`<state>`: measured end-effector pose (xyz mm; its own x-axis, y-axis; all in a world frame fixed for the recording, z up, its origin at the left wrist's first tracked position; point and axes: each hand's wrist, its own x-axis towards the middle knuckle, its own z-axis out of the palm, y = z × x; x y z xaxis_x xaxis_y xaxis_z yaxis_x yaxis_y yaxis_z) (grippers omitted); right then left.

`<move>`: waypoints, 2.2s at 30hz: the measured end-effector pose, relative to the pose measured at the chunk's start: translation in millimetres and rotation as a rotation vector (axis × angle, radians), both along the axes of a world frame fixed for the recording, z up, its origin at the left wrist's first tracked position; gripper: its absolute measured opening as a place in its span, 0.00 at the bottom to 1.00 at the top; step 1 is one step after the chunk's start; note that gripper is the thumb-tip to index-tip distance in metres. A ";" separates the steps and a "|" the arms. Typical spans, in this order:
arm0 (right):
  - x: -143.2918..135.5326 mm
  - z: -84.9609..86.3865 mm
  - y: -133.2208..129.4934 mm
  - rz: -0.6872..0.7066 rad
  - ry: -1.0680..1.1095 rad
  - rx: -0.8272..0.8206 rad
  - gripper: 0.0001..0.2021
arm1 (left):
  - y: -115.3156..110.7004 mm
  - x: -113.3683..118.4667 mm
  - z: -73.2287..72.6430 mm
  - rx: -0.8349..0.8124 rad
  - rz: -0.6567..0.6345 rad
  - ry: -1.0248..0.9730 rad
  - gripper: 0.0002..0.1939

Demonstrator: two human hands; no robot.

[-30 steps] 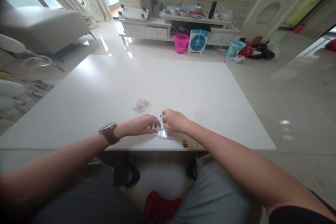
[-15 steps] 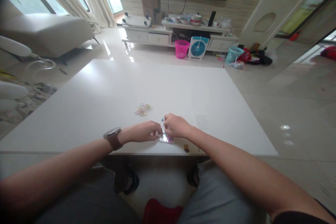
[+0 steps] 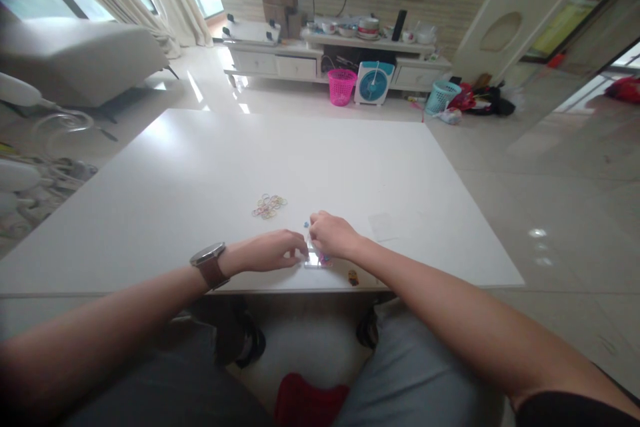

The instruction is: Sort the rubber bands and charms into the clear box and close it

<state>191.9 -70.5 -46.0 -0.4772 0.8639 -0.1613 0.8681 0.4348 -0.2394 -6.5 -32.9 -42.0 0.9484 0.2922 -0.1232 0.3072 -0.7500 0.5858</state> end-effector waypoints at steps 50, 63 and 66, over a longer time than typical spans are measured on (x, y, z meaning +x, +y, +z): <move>-1.2 -0.1 0.6 -0.013 0.006 -0.019 0.09 | -6.3 3.9 5.2 -0.010 -0.004 0.031 0.10; -5.7 -0.5 -0.7 -0.114 0.002 0.029 0.11 | -6.7 5.1 3.4 0.018 -0.004 0.025 0.09; -2.3 1.3 2.0 -0.129 0.033 0.066 0.11 | -6.5 4.6 2.9 0.017 -0.004 0.026 0.09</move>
